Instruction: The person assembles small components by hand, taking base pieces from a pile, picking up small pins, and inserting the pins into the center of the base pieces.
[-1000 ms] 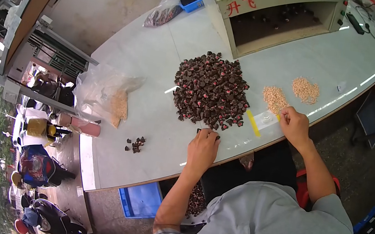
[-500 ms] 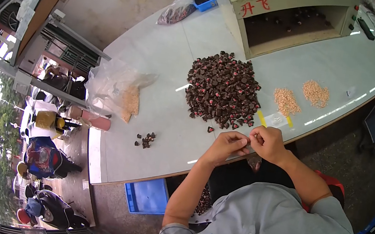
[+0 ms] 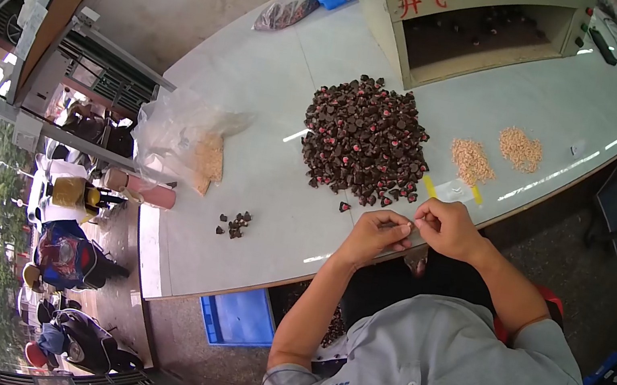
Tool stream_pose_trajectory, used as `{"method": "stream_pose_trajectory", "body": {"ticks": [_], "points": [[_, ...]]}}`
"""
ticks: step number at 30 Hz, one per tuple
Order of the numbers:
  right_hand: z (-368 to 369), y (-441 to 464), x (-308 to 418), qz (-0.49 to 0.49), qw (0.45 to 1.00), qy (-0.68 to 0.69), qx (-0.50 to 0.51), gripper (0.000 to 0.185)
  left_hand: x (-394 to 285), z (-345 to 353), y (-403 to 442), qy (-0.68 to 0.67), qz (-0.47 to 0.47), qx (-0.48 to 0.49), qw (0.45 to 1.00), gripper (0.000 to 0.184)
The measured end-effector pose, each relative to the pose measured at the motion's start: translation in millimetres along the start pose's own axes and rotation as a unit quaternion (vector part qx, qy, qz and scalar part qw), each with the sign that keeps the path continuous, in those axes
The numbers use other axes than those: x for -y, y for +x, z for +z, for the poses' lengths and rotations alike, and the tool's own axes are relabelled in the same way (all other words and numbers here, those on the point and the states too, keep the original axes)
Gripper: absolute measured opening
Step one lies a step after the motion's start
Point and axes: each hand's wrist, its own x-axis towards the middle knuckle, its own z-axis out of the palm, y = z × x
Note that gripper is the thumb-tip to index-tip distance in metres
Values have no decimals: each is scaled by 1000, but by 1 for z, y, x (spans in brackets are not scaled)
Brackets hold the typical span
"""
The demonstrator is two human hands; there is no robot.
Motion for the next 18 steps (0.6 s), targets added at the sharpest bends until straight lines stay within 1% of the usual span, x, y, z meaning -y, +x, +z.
{"method": "stream_pose_trajectory", "body": {"ticks": [3, 10, 12, 16, 18], "points": [[-3, 4, 4, -61, 995, -65, 42, 10, 0, -2, 1, 13, -5, 16, 1000, 22], [-5, 7, 3, -71, 992, -71, 73, 11, 0, -4, -1, 25, -29, 28, 999, 22], [-6, 8, 5, -68, 993, -67, 76, 11, -1, -2, -1, 25, -20, 27, 999, 22], [-12, 11, 5, -93, 990, -86, 68, 11, -1, -5, 0, 48, 0, 30, 998, 21], [-25, 15, 6, -105, 987, -110, 54, 10, -3, -2, -2, 33, -2, 7, 999, 21]]}}
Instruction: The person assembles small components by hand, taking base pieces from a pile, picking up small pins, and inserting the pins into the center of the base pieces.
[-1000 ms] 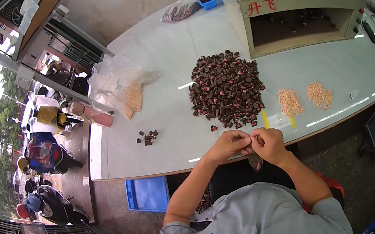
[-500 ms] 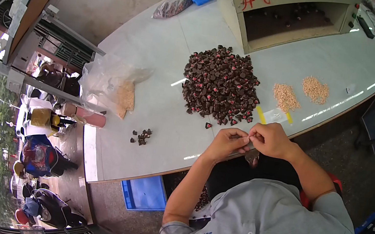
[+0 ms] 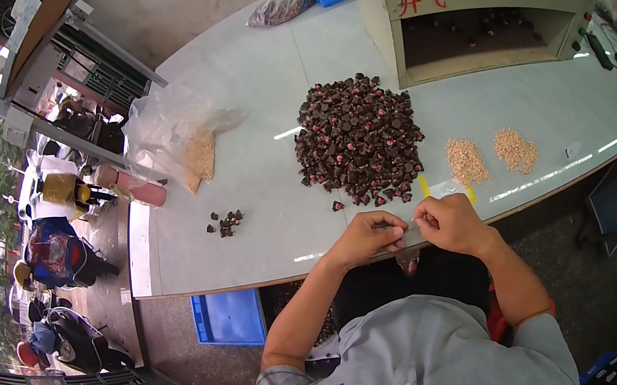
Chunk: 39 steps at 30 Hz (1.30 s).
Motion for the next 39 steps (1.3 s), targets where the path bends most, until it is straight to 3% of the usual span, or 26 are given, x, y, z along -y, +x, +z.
{"method": "stream_pose_trajectory", "body": {"ticks": [6, 11, 22, 26, 29, 32, 39], "points": [[-60, 11, -8, -8, 979, -200, 27, 6, -3, 1, -4, -31, 10, -15, 999, 24], [-67, 15, -23, -18, 947, -312, 72, 9, 4, -2, -1, -31, 21, -13, 999, 24], [-60, 16, -30, -20, 929, -350, 118, 10, 6, -4, -2, -30, 30, -14, 999, 24], [-63, 15, -19, -33, 948, -312, 59, 8, 2, -3, -3, -51, 26, -14, 998, 24], [-56, 13, -8, -40, 984, -173, -10, 10, 1, -6, -5, -72, 18, -9, 997, 24], [-35, 11, 10, 1, 999, -38, -17, 11, 2, -7, -3, -86, 16, -5, 996, 25], [17, 8, 14, -26, 999, -13, -19, 11, 8, -11, -2, -85, 25, -2, 996, 26]]}}
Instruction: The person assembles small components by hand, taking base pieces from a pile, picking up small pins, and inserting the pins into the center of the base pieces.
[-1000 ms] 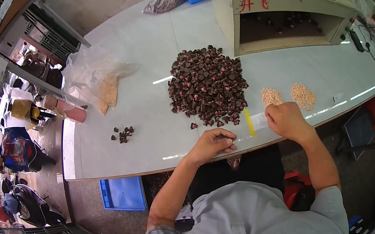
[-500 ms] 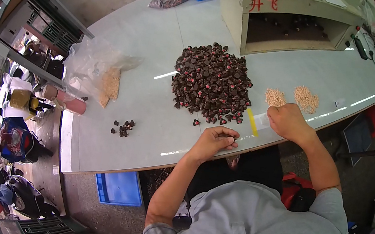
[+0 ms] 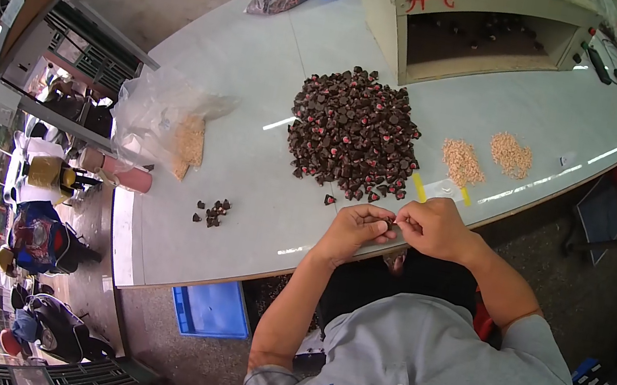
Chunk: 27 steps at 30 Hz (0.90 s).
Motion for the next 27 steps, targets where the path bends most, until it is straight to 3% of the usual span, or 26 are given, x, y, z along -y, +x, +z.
{"method": "stream_pose_trajectory", "body": {"ticks": [15, 18, 21, 24, 27], "points": [[19, -4, -4, -77, 994, -77, -27, 12, 7, 0, 2, -18, 35, -20, 999, 22], [11, -5, -4, -36, 999, 7, -23, 9, 7, 2, 1, -12, 36, -18, 999, 23], [-14, -13, -7, 135, 976, 147, -87, 9, 0, 5, -1, -12, 30, -23, 999, 23], [-46, -26, -34, 163, 961, 117, -190, 11, 1, 4, -4, -4, 23, -28, 999, 21], [-84, -47, -64, 207, 944, 4, -258, 11, 0, 5, -3, -4, 26, -27, 999, 20]]}}
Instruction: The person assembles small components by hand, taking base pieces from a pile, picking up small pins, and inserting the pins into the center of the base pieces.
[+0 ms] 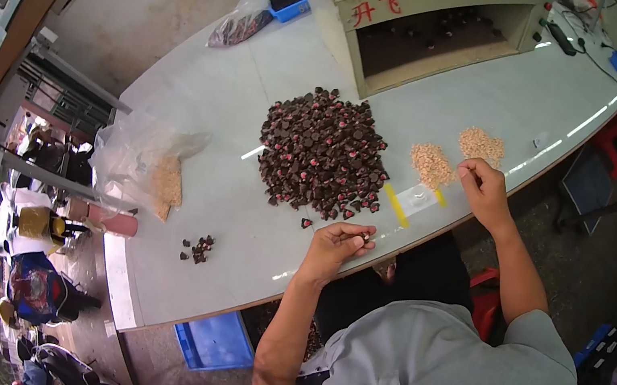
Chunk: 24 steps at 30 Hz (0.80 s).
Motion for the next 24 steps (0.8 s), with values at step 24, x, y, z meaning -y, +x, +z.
{"method": "stream_pose_trajectory", "body": {"ticks": [24], "points": [[-33, 16, -37, -38, 960, -273, 45, 8, 4, -3, 0, -5, -5, 10, 1000, 23]]}}
